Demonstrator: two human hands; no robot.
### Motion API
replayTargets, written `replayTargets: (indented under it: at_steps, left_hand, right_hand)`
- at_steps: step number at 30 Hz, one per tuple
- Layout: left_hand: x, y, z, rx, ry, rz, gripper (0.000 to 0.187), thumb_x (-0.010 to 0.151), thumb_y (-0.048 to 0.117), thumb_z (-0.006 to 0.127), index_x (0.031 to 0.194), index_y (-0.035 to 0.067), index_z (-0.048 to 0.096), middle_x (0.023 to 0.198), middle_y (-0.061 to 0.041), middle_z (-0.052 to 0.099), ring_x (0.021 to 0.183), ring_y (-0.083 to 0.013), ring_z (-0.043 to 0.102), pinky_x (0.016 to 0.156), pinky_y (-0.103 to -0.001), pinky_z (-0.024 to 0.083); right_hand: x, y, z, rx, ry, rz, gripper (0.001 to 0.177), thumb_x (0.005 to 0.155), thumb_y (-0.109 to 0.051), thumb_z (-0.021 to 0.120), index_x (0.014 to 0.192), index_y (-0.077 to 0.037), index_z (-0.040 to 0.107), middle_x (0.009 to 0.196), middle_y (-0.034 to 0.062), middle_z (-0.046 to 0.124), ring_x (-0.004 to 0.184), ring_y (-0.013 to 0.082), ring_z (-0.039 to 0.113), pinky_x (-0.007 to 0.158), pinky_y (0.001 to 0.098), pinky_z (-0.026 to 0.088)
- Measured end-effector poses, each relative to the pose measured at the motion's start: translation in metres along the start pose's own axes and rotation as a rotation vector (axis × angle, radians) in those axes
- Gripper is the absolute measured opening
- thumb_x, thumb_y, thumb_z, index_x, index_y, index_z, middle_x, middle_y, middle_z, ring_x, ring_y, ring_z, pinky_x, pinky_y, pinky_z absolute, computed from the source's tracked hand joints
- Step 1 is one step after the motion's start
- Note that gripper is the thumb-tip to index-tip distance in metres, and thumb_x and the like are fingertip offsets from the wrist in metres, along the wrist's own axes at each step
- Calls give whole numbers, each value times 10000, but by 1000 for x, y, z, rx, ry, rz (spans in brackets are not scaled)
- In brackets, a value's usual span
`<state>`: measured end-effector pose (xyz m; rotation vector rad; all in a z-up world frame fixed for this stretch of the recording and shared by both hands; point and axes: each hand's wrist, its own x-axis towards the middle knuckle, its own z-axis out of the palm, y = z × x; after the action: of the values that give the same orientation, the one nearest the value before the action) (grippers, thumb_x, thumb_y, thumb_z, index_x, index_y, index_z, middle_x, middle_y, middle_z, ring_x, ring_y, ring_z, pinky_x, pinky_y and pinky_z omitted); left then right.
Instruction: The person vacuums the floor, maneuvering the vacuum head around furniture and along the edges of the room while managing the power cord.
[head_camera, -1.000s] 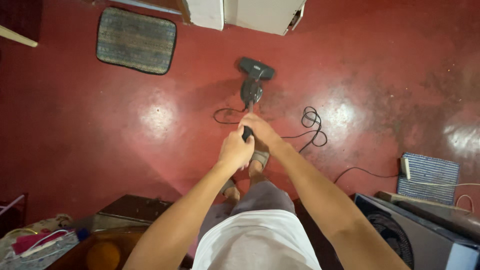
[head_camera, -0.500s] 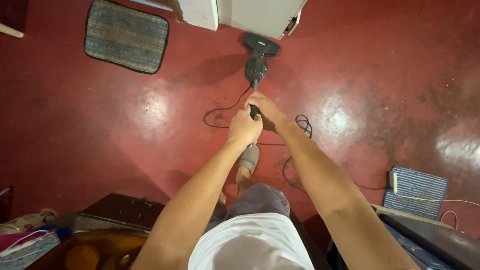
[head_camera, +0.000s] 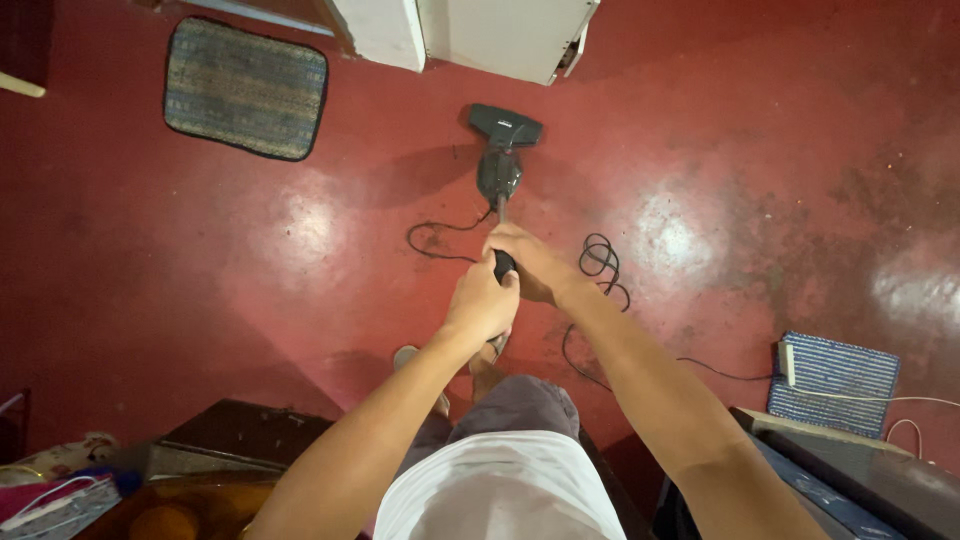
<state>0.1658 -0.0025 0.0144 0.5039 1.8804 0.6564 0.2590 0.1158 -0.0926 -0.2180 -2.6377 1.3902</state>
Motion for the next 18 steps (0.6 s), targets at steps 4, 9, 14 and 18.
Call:
replayTargets:
  at_steps: [4,9,14,18]
  left_hand:
    - [16,9,0,-105,-10,-50,548,953,214,503,1458,12,433,621,-186,684,419,-282,653,409,-423,531]
    - [47,12,13,-37,16,-65,584,976,245,493,1498,24,356,645,-178,689,433,-280,661,433,-412,547]
    - [50,9,24,-26,0,-61,520,993,271,508,1432,-5,466,661,-167,698,449,-265,669,443,-408,543]
    - [22,0,23,-12,-21,-21,595,966,255,519,1485,15,353,668,-197,702,464,-304,682,463,-434,556]
  right_hand:
    - [9,22,-4,-12,-5,76,244,759,-60,720,970,-86,601,1036,127,595,998,360,597,839,418,495]
    - [17,53,-4,-15,26,96,219,803,-57,675,1007,-112,614,1072,101,607,1011,327,624,870,392,519]
    - [6,54,-10,-108,-4,188,234,753,-94,735,962,-106,628,1052,109,620,997,354,611,821,413,498]
    - [-11,38,3,-38,57,27,234,738,-100,710,947,-90,606,1008,119,606,996,352,598,862,406,509]
